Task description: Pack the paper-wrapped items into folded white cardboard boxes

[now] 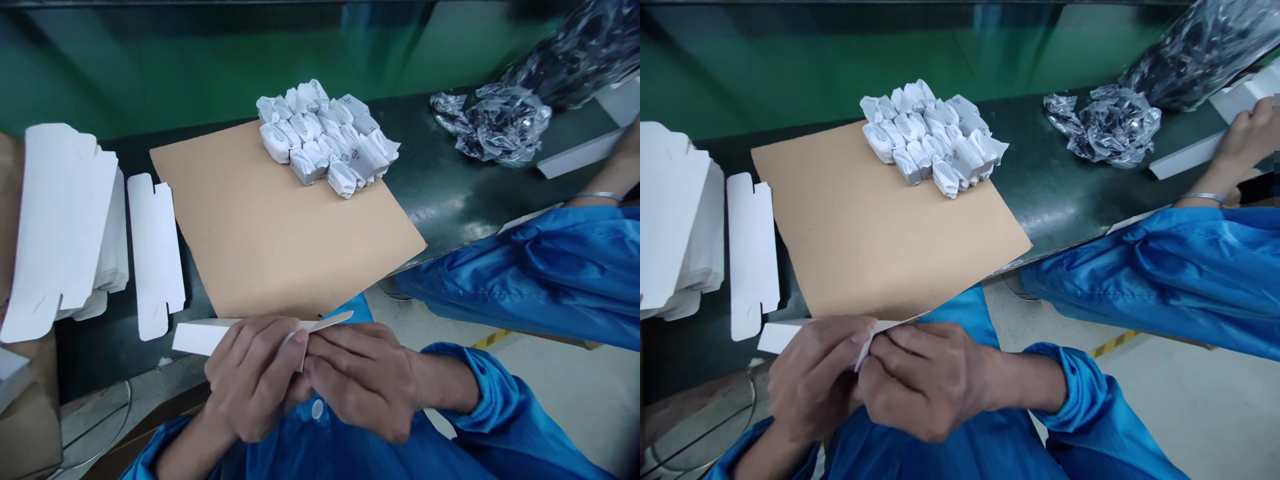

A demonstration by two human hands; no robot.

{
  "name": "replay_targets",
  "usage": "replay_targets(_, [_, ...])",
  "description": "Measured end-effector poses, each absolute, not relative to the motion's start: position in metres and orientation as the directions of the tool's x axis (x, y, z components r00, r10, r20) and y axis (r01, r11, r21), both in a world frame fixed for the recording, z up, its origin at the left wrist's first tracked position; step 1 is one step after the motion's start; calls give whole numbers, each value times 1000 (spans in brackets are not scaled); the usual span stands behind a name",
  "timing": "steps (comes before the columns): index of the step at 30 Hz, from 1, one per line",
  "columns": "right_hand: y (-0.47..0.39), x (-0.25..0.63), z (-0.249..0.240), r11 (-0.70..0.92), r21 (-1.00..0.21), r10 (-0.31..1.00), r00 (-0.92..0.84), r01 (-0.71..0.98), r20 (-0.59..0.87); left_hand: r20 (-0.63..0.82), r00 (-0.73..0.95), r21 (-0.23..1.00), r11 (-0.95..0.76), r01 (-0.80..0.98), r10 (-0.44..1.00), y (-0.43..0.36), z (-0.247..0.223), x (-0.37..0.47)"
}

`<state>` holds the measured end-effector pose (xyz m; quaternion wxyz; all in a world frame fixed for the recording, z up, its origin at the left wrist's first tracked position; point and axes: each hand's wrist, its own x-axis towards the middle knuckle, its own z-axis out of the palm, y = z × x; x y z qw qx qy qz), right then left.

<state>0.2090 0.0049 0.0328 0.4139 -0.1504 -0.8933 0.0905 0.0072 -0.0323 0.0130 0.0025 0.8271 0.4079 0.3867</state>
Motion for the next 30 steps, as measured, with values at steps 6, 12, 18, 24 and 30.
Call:
replay_targets(6, [8, 194, 13, 484, -784, 865, -348, 389, 361, 470, 498, 66, -592, 803, 728, -24, -1, -10])
replay_targets(12, [17, 179, 10, 520, -782, 814, -478, 344, 331, 497, 439, -56, -477, 877, 749, -6, -7, 3])
replay_targets(18, [94, 255, 52, 356, -832, 929, -260, 425, 265, 612, 318, 100, -470, 877, 724, 11, 15, 23])
replay_targets(24, [211, 385, 83, 167, -491, 986, -150, 855, 75, 440, -194, 206, 112, 972, 877, -9, -17, -70])
replay_targets(30, [178, 293, 57, 421, -377, 844, -203, 825, 496, 327, -222, 136, 187, 973, 918, -43, -45, -91])
